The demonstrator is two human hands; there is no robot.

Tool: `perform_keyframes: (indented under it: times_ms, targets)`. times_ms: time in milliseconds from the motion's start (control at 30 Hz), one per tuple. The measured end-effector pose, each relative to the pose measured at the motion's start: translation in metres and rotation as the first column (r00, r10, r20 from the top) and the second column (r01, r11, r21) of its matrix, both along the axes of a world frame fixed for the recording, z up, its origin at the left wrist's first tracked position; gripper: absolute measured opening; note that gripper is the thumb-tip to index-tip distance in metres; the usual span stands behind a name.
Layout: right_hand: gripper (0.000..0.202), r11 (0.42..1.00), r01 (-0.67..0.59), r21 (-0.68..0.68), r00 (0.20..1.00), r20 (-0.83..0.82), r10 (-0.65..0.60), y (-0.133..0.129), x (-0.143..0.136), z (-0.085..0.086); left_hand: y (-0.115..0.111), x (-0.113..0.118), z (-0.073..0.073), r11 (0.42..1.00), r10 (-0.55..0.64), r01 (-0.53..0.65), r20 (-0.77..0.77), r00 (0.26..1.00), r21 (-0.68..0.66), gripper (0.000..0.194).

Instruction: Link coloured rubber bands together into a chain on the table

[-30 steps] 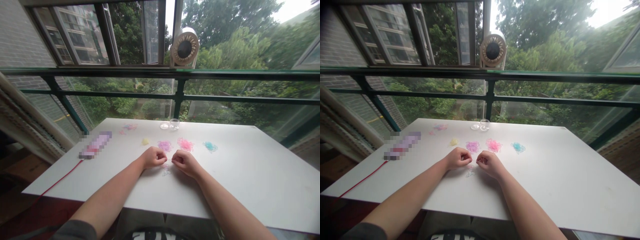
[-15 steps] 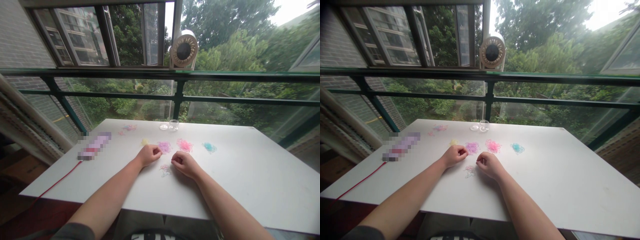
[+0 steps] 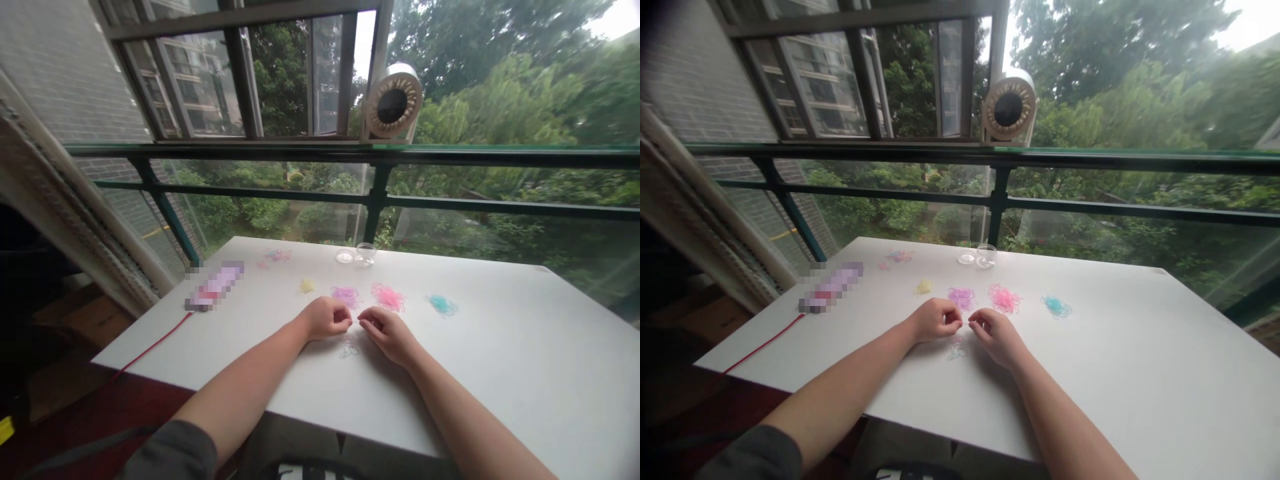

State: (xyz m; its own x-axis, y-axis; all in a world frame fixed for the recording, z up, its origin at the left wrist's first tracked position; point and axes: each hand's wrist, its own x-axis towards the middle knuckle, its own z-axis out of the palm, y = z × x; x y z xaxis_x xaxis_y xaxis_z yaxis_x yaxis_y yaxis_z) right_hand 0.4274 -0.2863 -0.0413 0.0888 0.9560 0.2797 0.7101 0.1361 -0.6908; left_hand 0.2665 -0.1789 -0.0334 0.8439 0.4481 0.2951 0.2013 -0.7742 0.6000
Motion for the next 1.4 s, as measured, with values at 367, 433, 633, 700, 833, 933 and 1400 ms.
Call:
perform_keyframes:
  times_ms: [367, 433, 633, 700, 833, 933, 1400]
  targets:
    - [0.016, 0.999, -0.035, -0.027, 0.99, 0.134, 0.038, 0.001, 0.007, -0.011, 0.001, 0.004, -0.009, 1.0, -0.02, 0.02, -0.009, 1.0, 0.017, 0.013]
    - [0.015, 1.0, -0.028, -0.014, 0.988, 0.149, 0.03, 0.001, 0.008, -0.012, 0.002, 0.003, -0.008, 1.0, -0.007, 0.007, -0.005, 1.0, 0.005, 0.014]
    - [0.018, 0.999, 0.038, 0.022, 0.99, 0.137, -0.04, 0.002, 0.016, -0.011, 0.01, -0.004, -0.006, 0.999, 0.036, -0.036, -0.018, 0.999, -0.035, 0.016]
    - [0.02, 0.997, 0.069, 0.033, 0.985, 0.155, -0.073, 0.001, 0.02, -0.009, 0.011, -0.005, -0.005, 0.999, 0.026, -0.027, -0.029, 0.999, -0.034, 0.016]
    - [0.021, 0.985, 0.161, 0.058, 0.972, 0.164, -0.168, 0.001, 0.03, -0.008, 0.012, -0.006, -0.002, 0.999, 0.004, -0.005, -0.047, 0.999, -0.039, 0.015]
    - [0.022, 0.968, 0.234, 0.09, 0.958, 0.151, -0.245, 0.002, 0.039, -0.009, 0.012, -0.006, -0.001, 0.999, -0.002, 0.0, -0.052, 0.999, -0.04, 0.014]
    - [0.022, 0.848, 0.504, 0.164, 0.832, 0.172, -0.528, 0.009, 0.071, -0.01, 0.011, -0.01, 0.004, 0.993, -0.117, 0.117, -0.071, 0.991, -0.006, 0.016]
